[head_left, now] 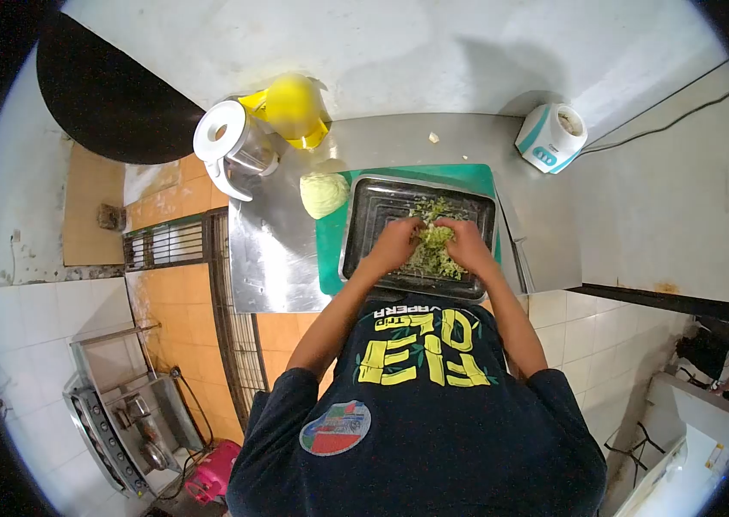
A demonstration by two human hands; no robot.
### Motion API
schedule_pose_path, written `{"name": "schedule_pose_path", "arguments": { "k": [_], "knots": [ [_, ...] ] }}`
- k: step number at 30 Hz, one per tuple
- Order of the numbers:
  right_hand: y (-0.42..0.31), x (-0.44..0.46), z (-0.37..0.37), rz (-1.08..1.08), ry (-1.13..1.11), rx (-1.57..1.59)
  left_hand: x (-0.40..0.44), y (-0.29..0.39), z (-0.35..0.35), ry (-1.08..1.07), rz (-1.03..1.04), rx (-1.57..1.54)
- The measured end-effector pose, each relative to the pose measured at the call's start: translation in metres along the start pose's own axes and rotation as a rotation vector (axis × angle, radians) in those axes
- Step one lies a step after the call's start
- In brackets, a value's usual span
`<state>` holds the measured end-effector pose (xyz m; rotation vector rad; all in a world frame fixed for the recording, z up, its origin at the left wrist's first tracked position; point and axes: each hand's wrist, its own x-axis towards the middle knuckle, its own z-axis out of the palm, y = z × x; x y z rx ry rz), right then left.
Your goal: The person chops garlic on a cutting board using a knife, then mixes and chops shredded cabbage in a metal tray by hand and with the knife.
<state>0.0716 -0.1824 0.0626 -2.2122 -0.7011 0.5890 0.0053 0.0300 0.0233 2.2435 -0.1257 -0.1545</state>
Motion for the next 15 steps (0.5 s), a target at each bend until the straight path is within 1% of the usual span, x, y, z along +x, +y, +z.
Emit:
{"name": "schedule_pose_path", "arguments": {
  "k": [2, 3, 6, 7, 10, 11, 13, 14, 15],
  "knots": [
    [-0.01, 0.003, -0.015, -0.029, -0.067, 0.145, -0.001, 0.009, -0.025, 0.058, 0.033, -0.133],
    [-0.018, 0.004, -0.025, -0.089, -0.106, 0.195, -0.002, 0.013, -0.033, 0.031, -0.047, -0.17],
    [-0.009, 0.015, -0.026, -0.155, -0.007, 0.053, -0.005, 0.007, -0.043, 0.077, -0.052, -0.161],
    [-0.01, 0.018, -0.024, -0.11, 0.005, 0.018, -0.006, -0.001, -0.038, 0.156, -0.009, -0.061],
    [-0.004, 0.022, 0.013, -0.047, 0.08, -0.368, -0.006, -0.001, -0.04, 0.142, -0.162, -0.108],
    [-0.008, 0.013, 0.025, -0.073, 0.051, -0.519, -0.006, -0.004, -0.037, 0.155, -0.132, -0.121],
    [-0.001, -0.002, 0.036, -0.228, -0.099, -0.442, -0.007, -0.016, -0.031, 0.188, -0.077, -0.143],
    [0.004, -0.006, 0.04, -0.309, -0.176, -0.403, -0.009, -0.018, -0.03, 0.187, -0.088, -0.116],
    [0.001, -0.01, 0.033, -0.268, -0.258, -0.321, -0.013, -0.013, -0.03, 0.186, -0.1, -0.091]
  ]
}}
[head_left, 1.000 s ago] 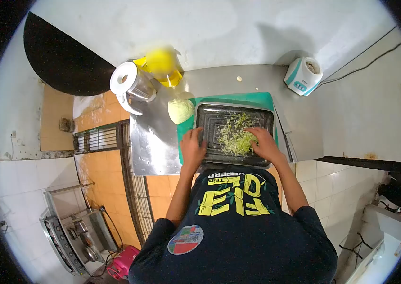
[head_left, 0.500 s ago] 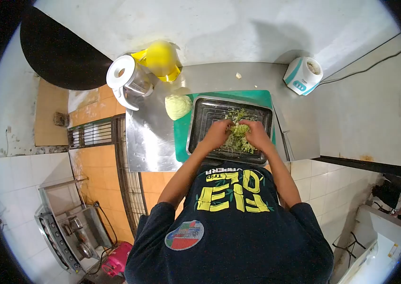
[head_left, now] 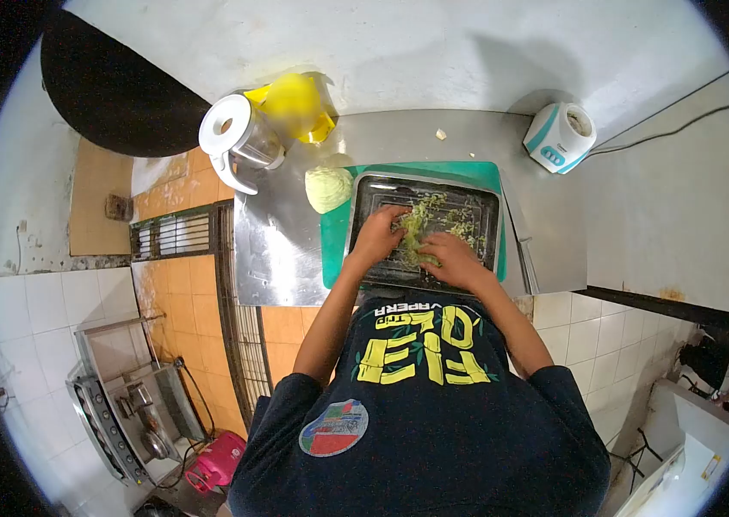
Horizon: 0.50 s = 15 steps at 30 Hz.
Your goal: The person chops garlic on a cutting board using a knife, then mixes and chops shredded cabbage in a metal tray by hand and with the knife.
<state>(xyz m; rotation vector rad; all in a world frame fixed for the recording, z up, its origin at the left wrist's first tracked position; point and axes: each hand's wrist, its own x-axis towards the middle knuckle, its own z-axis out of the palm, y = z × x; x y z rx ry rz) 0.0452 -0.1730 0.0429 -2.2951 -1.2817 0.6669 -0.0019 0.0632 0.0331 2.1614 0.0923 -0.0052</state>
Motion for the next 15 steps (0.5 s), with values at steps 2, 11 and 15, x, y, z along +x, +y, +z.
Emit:
{"name": "schedule_pose_path", "arguments": {
  "k": [2, 11, 15],
  "knots": [
    [0.011, -0.015, -0.002, 0.081, 0.136, -0.029, -0.01, 0.004, 0.003, 0.006, 0.027, 0.066],
    [-0.002, -0.015, 0.002, 0.274, 0.088, -0.089, -0.024, 0.02, 0.047, -0.237, 0.001, 0.341],
    [0.028, 0.001, -0.011, 0.212, 0.192, 0.207, -0.014, 0.014, 0.041, -0.22, 0.057, 0.185]
  ]
}}
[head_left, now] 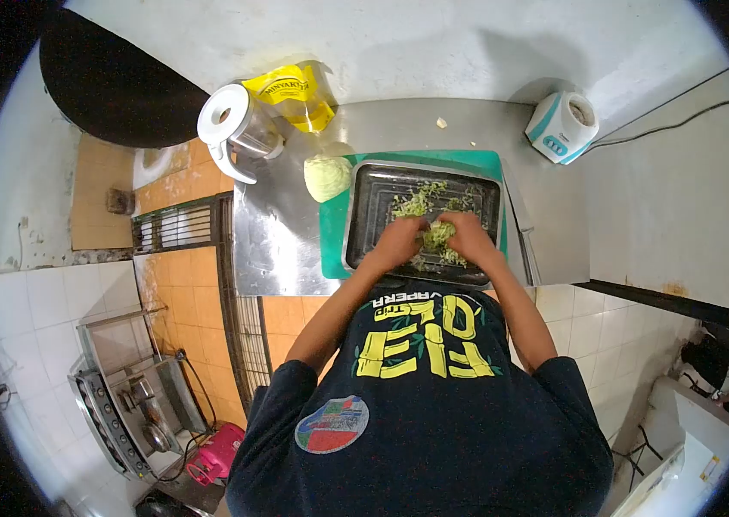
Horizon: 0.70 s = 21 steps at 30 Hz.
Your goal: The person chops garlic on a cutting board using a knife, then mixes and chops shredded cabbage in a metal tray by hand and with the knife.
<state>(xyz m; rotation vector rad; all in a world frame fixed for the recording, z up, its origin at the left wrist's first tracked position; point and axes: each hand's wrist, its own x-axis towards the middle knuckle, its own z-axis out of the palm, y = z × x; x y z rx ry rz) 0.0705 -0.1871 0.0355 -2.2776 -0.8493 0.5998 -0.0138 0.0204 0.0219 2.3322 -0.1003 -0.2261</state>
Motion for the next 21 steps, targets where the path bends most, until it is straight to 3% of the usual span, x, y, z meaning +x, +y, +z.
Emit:
{"name": "schedule_pose_path", "arguments": {
  "k": [3, 7, 11, 14, 18, 21],
  "knots": [
    [-0.027, 0.002, -0.033, 0.053, 0.008, 0.11, 0.004, 0.009, -0.019, 0.093, -0.024, -0.138],
    [-0.04, 0.006, -0.049, -0.111, 0.099, 0.306, 0.003, 0.02, -0.054, 0.092, -0.103, -0.227],
    [-0.058, 0.006, -0.064, -0.029, 0.134, 0.32, -0.005, 0.014, -0.062, 0.165, -0.052, -0.289],
    [-0.061, 0.008, -0.061, -0.041, 0.192, 0.164, -0.009, 0.011, -0.067, 0.154, -0.096, -0.326],
    [-0.049, 0.011, -0.043, -0.078, 0.05, 0.193, -0.017, -0.005, -0.059, 0.172, -0.061, -0.279],
    [-0.037, 0.011, -0.025, -0.123, -0.036, 0.059, -0.023, 0.0, -0.058, 0.146, -0.168, -0.281]
  ]
}}
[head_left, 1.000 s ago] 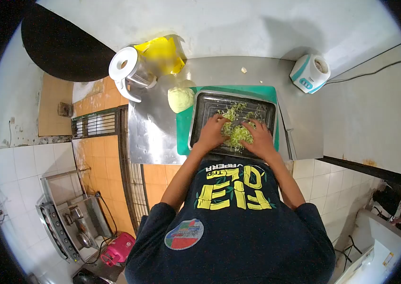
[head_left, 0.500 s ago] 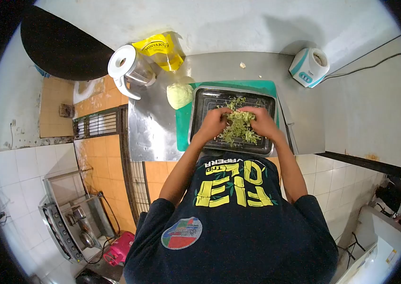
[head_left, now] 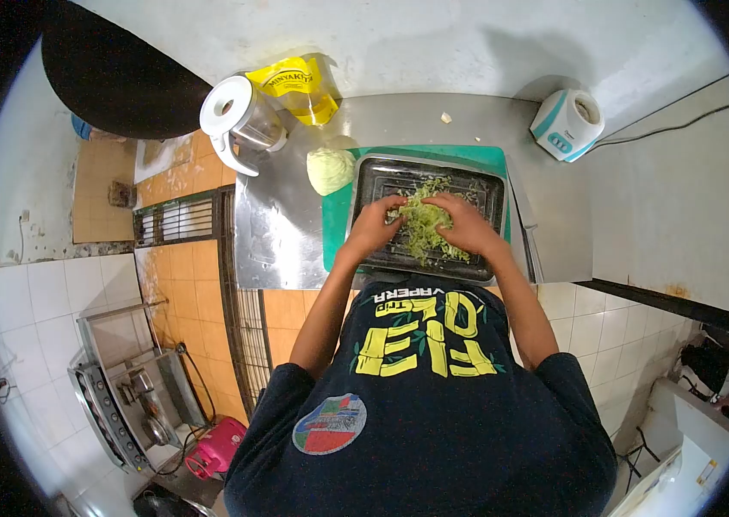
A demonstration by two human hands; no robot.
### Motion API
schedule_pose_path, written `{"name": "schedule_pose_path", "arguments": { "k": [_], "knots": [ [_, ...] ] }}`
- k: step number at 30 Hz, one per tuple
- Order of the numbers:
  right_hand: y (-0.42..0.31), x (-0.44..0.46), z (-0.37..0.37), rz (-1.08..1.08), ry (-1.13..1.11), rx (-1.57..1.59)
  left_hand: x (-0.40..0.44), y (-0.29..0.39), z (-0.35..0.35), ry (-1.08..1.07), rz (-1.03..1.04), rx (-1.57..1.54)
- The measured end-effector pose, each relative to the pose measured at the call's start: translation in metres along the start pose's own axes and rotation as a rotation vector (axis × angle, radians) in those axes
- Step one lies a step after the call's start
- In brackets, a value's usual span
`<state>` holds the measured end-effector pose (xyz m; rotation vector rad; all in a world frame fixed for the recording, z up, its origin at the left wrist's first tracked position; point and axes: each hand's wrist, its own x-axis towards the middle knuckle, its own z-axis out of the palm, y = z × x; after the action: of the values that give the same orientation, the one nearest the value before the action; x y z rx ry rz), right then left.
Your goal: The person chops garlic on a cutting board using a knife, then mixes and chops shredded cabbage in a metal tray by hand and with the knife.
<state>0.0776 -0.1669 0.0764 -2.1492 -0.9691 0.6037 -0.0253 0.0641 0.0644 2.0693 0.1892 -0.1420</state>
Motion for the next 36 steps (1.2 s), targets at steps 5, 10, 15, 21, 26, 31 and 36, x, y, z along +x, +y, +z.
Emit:
{"name": "schedule_pose_path", "arguments": {
  "k": [5, 10, 15, 21, 26, 31, 36],
  "knots": [
    [-0.018, -0.004, 0.04, 0.06, -0.135, -0.53, -0.002, -0.007, 0.008, 0.046, 0.017, -0.022],
    [0.023, -0.011, 0.059, -0.116, -0.091, -0.448, 0.0, -0.018, 0.011, 0.043, 0.001, -0.009],
    [0.035, -0.015, 0.018, -0.085, -0.001, -0.05, -0.006, -0.017, 0.013, 0.07, -0.025, -0.05],
    [-0.026, -0.016, -0.033, 0.074, 0.192, 0.046, -0.004, -0.009, 0.017, 0.1, 0.063, -0.063],
    [-0.008, -0.015, -0.041, -0.116, 0.095, 0.125, 0.01, -0.01, 0.022, 0.098, 0.155, 0.002],
    [0.01, -0.029, -0.029, 0.043, 0.007, -0.067, 0.015, -0.001, 0.021, 0.116, 0.194, 0.36],
    [-0.016, -0.047, -0.005, 0.213, -0.04, -0.473, 0.008, 0.017, 0.041, 0.065, 0.137, 0.535]
  ]
}}
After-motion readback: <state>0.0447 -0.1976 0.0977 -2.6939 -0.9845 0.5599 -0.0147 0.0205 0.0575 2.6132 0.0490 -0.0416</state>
